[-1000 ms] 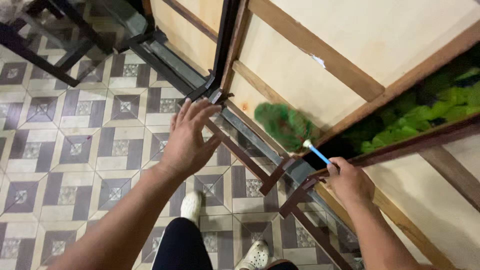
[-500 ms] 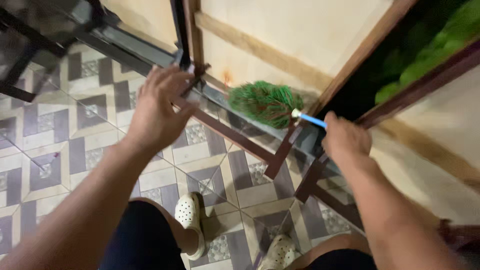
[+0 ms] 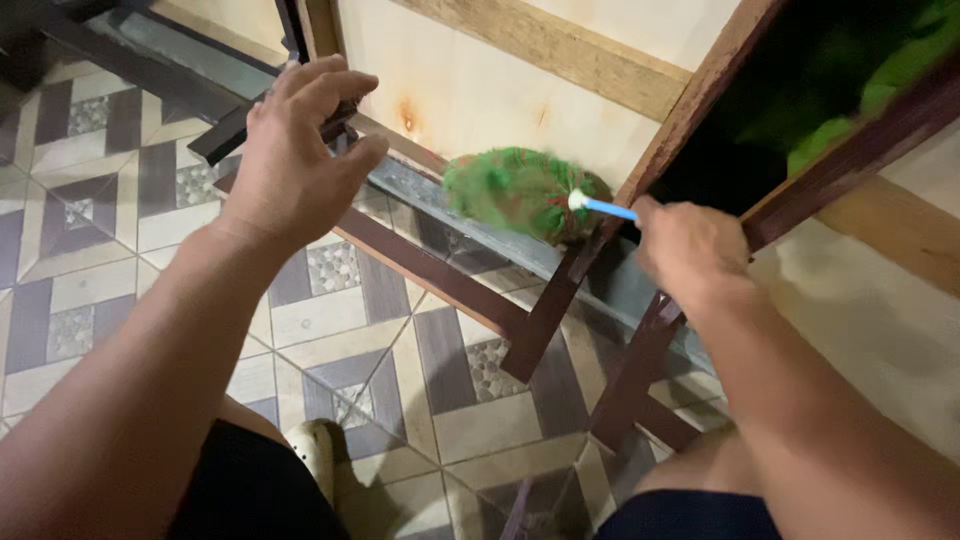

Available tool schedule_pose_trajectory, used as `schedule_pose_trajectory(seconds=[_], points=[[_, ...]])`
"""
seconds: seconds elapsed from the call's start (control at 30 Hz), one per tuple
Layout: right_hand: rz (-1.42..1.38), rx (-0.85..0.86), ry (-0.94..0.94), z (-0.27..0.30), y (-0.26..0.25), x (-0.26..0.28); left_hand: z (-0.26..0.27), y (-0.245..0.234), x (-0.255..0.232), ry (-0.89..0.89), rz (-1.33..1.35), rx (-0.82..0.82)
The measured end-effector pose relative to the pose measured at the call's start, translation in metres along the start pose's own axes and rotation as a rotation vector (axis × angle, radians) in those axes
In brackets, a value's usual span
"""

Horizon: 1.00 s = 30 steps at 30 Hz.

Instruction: The person places a water bottle and a cloth on a wooden table, then picks up a green duster. They proceed to dust the surface of a large, light-colored wooden frame with dark trim, moving the duster across the wood and along the edges.

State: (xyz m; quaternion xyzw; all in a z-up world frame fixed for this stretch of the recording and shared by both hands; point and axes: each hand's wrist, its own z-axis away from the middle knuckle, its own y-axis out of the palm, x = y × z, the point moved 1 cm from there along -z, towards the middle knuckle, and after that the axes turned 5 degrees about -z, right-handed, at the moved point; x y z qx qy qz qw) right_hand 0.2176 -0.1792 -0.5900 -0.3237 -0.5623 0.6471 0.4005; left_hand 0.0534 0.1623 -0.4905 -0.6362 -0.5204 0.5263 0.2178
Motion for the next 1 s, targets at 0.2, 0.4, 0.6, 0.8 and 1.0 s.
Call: schedule_pose_trajectory(seconds=[0.2,0.4,0.6,0.8,1.0], points=[[0.011,-0.149,-0.004,0.008,0.016,-0.036,0.007,0.008,-0.023,-0.007,-0.097,0.042],[0.019,-0.095,0.07,0.013,0.029,-0.065,0.021,0.001,-0.02,0.019,-0.106,0.019],[-0.079,-0.112,0.078,0.042,0.037,-0.056,0.034,-0.002,-0.02,-0.105,0.081,0.031],[-0.412,-0.439,-0.01,0.038,-0.001,0.011,0.031,-0.01,-0.033,-0.042,0.002,-0.008],[-0.352,-0.101,0.063,0.034,0.04,0.076,0.041,-0.014,-0.029,-0.008,-0.033,-0.042]])
